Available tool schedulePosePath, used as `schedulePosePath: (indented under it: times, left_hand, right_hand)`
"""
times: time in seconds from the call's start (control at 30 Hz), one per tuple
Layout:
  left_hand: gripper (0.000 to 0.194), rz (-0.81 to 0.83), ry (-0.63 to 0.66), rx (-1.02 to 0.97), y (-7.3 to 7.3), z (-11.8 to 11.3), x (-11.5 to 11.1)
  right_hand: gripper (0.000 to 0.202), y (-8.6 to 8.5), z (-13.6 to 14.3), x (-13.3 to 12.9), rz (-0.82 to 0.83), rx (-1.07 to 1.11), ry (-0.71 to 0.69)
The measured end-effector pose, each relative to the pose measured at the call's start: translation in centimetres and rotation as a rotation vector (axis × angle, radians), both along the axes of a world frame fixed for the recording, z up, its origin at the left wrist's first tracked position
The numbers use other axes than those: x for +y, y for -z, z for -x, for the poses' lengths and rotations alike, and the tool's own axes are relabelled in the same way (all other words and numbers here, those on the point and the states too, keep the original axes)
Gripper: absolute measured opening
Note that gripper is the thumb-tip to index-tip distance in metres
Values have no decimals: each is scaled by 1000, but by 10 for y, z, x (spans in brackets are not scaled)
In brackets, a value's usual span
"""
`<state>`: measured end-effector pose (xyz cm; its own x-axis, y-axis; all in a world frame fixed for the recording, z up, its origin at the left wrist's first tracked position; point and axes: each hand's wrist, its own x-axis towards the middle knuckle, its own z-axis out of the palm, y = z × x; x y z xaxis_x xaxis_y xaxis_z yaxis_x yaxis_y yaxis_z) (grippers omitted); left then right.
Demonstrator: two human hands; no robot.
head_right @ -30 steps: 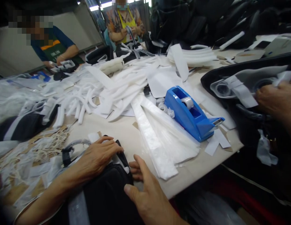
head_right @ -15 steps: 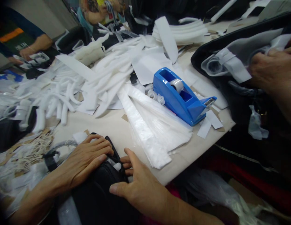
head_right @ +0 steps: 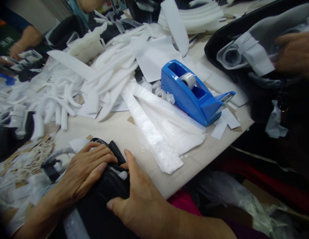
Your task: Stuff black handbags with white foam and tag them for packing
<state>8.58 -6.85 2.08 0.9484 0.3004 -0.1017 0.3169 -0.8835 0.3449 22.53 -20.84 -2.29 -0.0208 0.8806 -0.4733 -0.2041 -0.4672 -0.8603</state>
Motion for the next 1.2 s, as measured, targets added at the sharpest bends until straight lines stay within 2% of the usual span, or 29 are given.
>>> schedulePosePath:
  times: [0.13,0.3,0.43,0.57,0.67,0.8,0.83,0.9,0.97,1.0,1.1,1.2]
  left_hand:
    - [32,53,96,-34,-3,3,-5]
    - [35,80,104,5,-4,3,-9]
    - [43,62,118,-24,-5,2,-8]
    - [56,60,116,-64,-4,2,-7]
    - [63,82,104,-61,-2,1,-7]
    - [52,152,68,-25,0,0,-8]
    - [50,169,59,-20,1,0,-8]
    - [51,190,46,-20,1,2,-9]
    - [53,192,44,-35,2,4,-10]
    - [53,186,44,-45,1,5,-10]
    - [54,161,42,-89,1,7,-11]
    - [53,153,27,-123,1,8,-13]
  right_hand:
    - [106,2,12,-10,-57,22,100]
    - [106,1,20,-18,-150,0,163]
    - [114,-1,16,-19,-99,52,157]
    - [118,0,11,-20,18,106,70]
    - [110,4,9,-21,98,131,27]
    - [100,2,-1,-19,135,175,-19]
    - [93,-1,-5,-17,109,211,-60]
    - [68,-8,-17,-9,9,242,-145]
    - [40,-15,-26,3,-112,148,-157]
    - [34,-17,-28,11,-169,89,-146]
    - [31,-13,-24,36,-297,62,-179]
    - [35,-2,-11,57,-338,88,-217]
